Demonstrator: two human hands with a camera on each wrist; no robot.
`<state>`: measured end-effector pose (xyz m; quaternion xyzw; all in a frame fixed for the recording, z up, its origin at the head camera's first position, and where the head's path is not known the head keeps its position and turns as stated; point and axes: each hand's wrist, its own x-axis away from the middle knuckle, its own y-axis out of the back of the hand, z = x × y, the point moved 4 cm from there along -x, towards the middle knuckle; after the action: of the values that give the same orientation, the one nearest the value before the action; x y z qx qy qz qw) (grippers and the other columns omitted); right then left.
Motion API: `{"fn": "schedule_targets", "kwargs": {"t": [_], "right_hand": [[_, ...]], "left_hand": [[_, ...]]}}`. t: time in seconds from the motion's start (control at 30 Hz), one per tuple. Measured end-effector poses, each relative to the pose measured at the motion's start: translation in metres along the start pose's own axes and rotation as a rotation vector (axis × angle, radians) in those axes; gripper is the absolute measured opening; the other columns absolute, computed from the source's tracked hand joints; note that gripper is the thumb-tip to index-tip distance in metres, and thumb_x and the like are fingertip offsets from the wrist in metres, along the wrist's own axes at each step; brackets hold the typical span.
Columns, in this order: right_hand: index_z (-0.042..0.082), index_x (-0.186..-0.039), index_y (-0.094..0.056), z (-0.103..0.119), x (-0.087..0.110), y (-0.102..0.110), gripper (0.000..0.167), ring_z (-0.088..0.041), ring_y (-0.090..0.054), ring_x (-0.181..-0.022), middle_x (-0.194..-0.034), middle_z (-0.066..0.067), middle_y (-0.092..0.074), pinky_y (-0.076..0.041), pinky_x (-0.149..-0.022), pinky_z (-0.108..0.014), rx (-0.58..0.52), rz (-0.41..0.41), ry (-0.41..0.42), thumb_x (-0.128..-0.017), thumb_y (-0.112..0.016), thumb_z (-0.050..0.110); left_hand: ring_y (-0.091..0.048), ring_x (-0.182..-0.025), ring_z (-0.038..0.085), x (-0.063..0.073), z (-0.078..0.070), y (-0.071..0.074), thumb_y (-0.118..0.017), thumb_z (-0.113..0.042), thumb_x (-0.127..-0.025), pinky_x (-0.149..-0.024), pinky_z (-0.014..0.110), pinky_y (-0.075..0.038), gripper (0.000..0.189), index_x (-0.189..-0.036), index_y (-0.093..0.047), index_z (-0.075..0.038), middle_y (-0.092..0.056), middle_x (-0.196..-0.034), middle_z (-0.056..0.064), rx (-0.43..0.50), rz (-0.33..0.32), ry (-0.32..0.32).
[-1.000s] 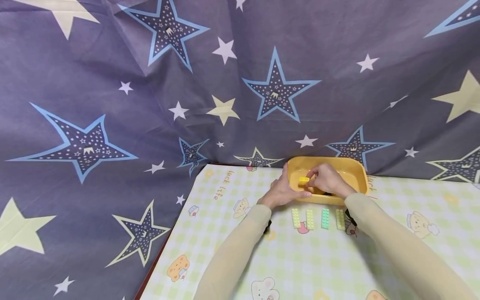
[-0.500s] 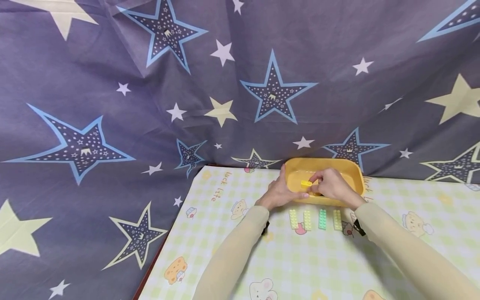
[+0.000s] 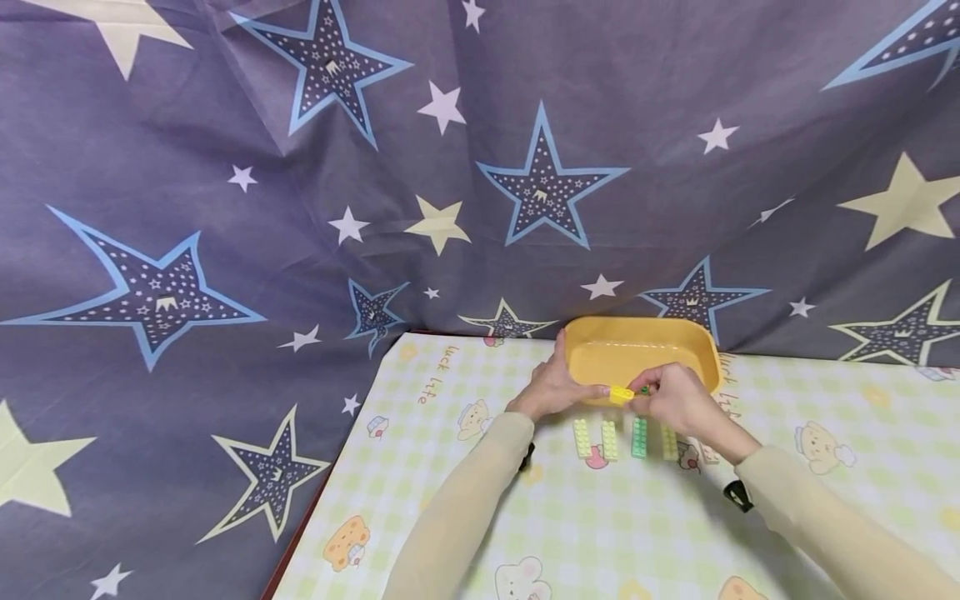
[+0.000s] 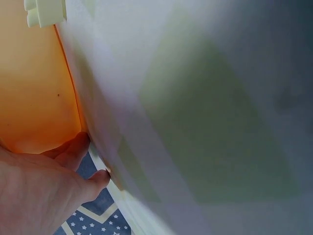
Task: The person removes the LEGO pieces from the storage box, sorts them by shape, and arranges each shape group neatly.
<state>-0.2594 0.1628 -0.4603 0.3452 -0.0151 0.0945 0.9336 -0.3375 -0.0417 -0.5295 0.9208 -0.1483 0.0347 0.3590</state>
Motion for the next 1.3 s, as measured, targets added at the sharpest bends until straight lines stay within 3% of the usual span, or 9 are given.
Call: {"fn": "schedule_targets", "kwargs": {"t": [0.2, 0.47, 0.83, 1.1, 1.3], "right_hand": [[0.000, -0.105, -0.083, 0.001, 0.023, -0.012, 0.025, -0.015, -0.050, -0.063, -0.065, 0.001, -0.057, -0.040, -0.059, -0.027, -0.007, 0.005, -0.013, -0.087, -0.089, 0.017], [0.005, -0.093, -0.084, -0.001, 0.045, -0.040, 0.016, -0.015, -0.055, -0.065, -0.073, 0.000, -0.068, -0.042, -0.056, -0.025, 0.007, 0.036, -0.022, -0.082, -0.090, 0.014], [0.007, -0.088, -0.080, -0.007, 0.060, -0.074, 0.016, -0.017, -0.056, -0.069, -0.076, 0.000, -0.069, -0.041, -0.058, -0.024, 0.019, 0.062, -0.093, -0.079, -0.093, 0.011], [0.007, -0.079, -0.076, -0.004, 0.065, -0.087, 0.019, -0.014, -0.057, -0.068, -0.075, 0.001, -0.072, -0.045, -0.060, -0.024, 0.083, 0.007, -0.052, -0.075, -0.095, 0.006], [0.009, -0.072, -0.070, -0.003, 0.067, -0.094, 0.022, -0.014, -0.052, -0.061, -0.068, 0.001, -0.064, -0.042, -0.058, -0.026, 0.166, -0.009, -0.012, -0.075, -0.091, 0.006]], "left_hand": [[-0.032, -0.165, 0.045, 0.001, 0.001, 0.000, -0.092, -0.070, -0.076, -0.131, 0.064, -0.035, 0.146, -0.176, 0.008, -0.036, -0.035, -0.179, 0.017, 0.016, 0.014, 0.017], [-0.035, -0.164, 0.045, 0.002, 0.001, 0.003, -0.093, -0.068, -0.076, -0.131, 0.063, -0.036, 0.146, -0.177, 0.008, -0.035, -0.036, -0.178, 0.016, 0.001, 0.003, 0.001], [-0.034, -0.164, 0.044, 0.003, 0.002, 0.002, -0.093, -0.066, -0.078, -0.132, 0.063, -0.033, 0.144, -0.177, 0.006, -0.033, -0.030, -0.183, 0.005, 0.009, 0.001, -0.006], [-0.036, -0.163, 0.045, 0.004, 0.000, 0.003, -0.093, -0.066, -0.078, -0.132, 0.062, -0.036, 0.144, -0.177, 0.005, -0.030, -0.034, -0.181, 0.009, 0.004, -0.002, -0.016], [-0.037, -0.163, 0.045, 0.004, -0.002, 0.003, -0.093, -0.065, -0.078, -0.131, 0.062, -0.036, 0.143, -0.177, 0.004, -0.030, -0.035, -0.180, 0.009, 0.006, -0.003, -0.020]]}}
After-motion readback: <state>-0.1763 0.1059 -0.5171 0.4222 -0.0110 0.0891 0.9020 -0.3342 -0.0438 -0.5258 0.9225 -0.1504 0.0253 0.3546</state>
